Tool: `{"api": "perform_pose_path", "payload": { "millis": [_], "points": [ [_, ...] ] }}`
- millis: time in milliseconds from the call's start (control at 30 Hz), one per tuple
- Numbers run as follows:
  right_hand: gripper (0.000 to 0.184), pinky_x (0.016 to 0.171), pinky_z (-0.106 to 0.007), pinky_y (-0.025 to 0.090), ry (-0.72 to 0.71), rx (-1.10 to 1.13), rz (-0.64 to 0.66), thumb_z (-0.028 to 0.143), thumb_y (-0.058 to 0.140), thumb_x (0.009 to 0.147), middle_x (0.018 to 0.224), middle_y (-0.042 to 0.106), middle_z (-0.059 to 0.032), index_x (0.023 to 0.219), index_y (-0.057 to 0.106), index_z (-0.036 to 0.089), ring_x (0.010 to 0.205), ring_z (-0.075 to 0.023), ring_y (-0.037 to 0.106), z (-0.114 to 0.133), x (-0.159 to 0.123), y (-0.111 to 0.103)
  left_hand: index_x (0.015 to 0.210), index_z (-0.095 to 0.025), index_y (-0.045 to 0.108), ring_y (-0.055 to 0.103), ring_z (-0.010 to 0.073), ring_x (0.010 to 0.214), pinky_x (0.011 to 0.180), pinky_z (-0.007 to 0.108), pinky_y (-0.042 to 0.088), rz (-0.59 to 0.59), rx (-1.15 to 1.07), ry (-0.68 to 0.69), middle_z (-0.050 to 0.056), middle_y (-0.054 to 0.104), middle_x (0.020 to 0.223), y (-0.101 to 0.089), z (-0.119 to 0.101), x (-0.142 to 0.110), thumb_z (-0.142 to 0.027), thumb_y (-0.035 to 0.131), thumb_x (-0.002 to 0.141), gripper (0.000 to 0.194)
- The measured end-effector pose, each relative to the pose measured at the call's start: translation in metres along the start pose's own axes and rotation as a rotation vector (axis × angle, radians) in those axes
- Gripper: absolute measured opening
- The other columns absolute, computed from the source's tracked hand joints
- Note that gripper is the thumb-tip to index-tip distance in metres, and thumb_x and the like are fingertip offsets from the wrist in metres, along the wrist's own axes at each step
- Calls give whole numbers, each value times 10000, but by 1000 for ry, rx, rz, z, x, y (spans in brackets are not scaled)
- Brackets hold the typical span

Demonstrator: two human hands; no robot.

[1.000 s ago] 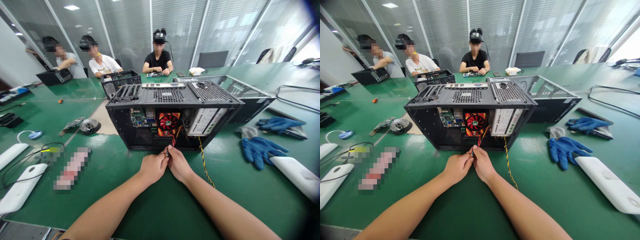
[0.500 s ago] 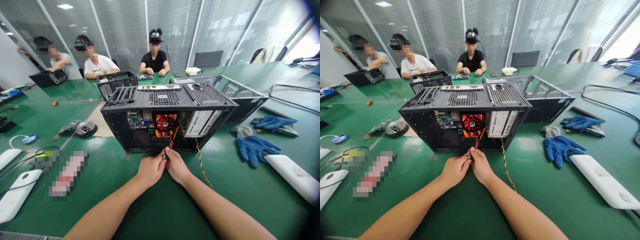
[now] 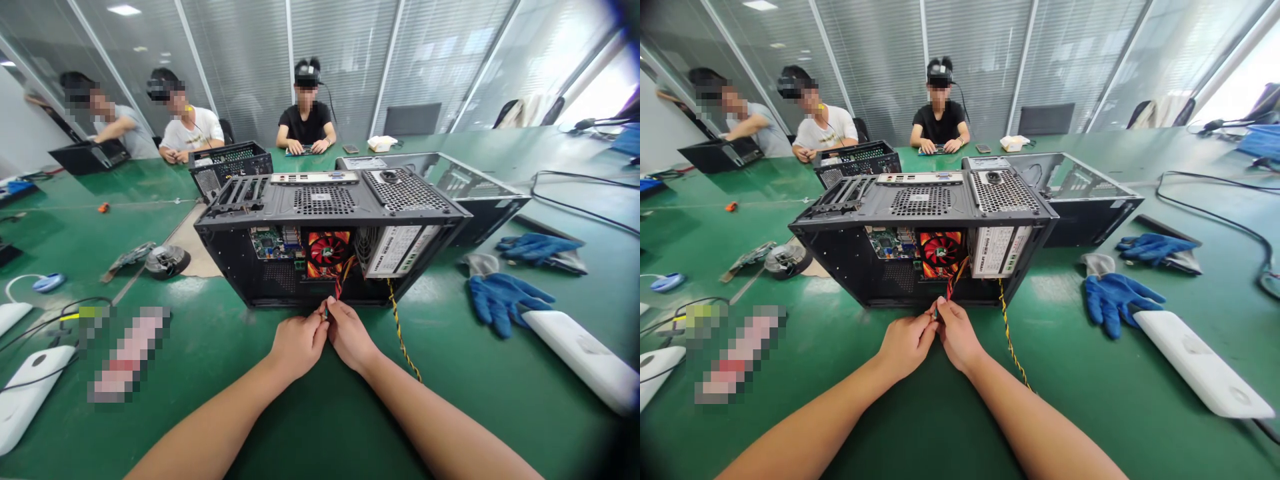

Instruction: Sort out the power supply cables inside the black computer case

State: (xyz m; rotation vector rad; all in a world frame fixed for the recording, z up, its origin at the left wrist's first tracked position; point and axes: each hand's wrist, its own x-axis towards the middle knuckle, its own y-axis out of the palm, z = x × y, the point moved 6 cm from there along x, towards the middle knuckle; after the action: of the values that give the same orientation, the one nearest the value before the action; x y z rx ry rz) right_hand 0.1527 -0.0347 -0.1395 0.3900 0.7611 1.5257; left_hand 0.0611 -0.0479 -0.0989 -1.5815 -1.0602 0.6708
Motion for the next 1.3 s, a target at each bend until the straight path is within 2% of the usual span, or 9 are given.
{"api": "perform_pose_path", "payload": {
  "millis": [533, 900, 1000, 1100, 1200, 1300],
  "points": [
    [315, 616, -280, 397, -19, -39, 7, 499, 665, 760, 656, 549, 5, 699, 610, 195, 629, -141, 486, 3, -2, 1, 905, -187, 632, 650, 185, 690, 631, 272, 444, 18, -118, 0, 59, 696, 776, 0, 0, 0, -325, 342, 944, 324],
    [294, 660, -281, 415, -42, -13, 5, 469, 674, 764, 689, 590, -3, 691, 617, 190, 673, -143, 515, 5, -3, 2, 919, -177, 648, 644, 224, 682, 658, 324, 454, -17, 129, 20, 90, 672, 727, -6, -6, 1, -357, 313, 952, 382],
    [309, 628, -269, 406, -32, -10, -17, 477, 683, 751, 655, 569, 7, 673, 604, 189, 628, -130, 496, 5, -3, 1, 930, -163, 640, 652, 230, 686, 672, 335, 462, -11, 107, 25, 108, 680, 741, -6, -8, -1, -343, 297, 951, 388],
    [321, 571, -269, 403, 10, -9, -20, 487, 687, 738, 629, 558, 6, 660, 583, 194, 584, -133, 486, 5, -5, 2, 842, -168, 621, 647, 194, 634, 629, 295, 465, 29, -169, -32, 90, 684, 727, -4, -8, -1, -357, 335, 935, 355],
    [322, 517, -256, 402, 24, -13, 13, 492, 676, 746, 605, 550, 8, 660, 581, 197, 537, -124, 471, 7, -6, 6, 787, -157, 585, 576, 146, 452, 478, 242, 439, 183, -750, -211, 34, 614, 552, 10, -3, -1, -453, 325, 925, 418],
    [323, 494, -236, 422, 21, -16, 23, 497, 662, 759, 573, 535, 17, 670, 587, 196, 505, -109, 478, 9, -8, 7, 903, -133, 582, 537, 140, 377, 394, 232, 418, 383, -1340, -404, 8, 590, 507, 26, -3, -5, -510, 338, 900, 450]
  ]
}}
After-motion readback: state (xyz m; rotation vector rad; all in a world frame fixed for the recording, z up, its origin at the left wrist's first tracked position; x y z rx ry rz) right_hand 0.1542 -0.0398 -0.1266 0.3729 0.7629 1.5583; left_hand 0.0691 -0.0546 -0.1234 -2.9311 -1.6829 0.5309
